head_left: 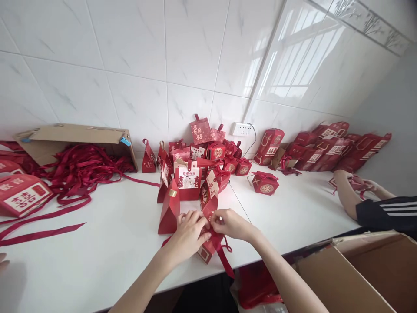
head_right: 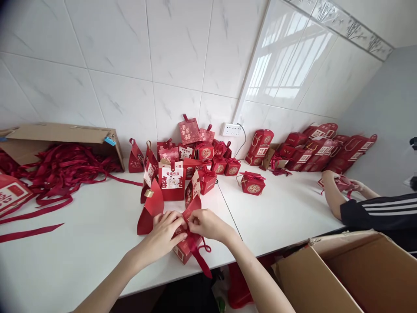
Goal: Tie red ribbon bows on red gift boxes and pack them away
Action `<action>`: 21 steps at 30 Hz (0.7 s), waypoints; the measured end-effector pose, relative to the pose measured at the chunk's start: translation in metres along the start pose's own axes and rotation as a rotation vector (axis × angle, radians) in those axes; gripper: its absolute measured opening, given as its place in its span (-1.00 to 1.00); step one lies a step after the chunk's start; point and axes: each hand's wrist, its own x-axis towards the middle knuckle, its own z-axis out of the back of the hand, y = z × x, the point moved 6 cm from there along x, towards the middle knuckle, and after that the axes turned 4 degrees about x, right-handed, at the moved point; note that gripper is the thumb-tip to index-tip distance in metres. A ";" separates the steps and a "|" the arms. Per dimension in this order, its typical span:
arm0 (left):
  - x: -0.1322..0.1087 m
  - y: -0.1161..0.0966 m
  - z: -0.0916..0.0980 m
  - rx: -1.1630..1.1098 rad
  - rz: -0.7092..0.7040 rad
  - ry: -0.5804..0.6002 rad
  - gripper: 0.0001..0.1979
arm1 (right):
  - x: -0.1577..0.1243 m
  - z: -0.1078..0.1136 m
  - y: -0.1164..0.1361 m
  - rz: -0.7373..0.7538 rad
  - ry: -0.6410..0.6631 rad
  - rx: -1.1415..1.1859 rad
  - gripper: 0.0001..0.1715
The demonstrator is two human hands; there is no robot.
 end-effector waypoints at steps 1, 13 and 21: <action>0.000 0.003 0.001 -0.032 -0.012 0.032 -0.92 | 0.004 0.007 -0.005 -0.057 -0.093 0.026 -0.77; -0.007 0.004 0.049 -0.391 -0.011 -0.127 -0.85 | 0.002 0.066 -0.055 -0.135 -0.951 0.145 -0.73; 0.025 -0.033 0.074 -0.753 -0.060 -0.198 -0.71 | -0.067 0.091 -0.001 0.139 -0.850 0.560 -0.61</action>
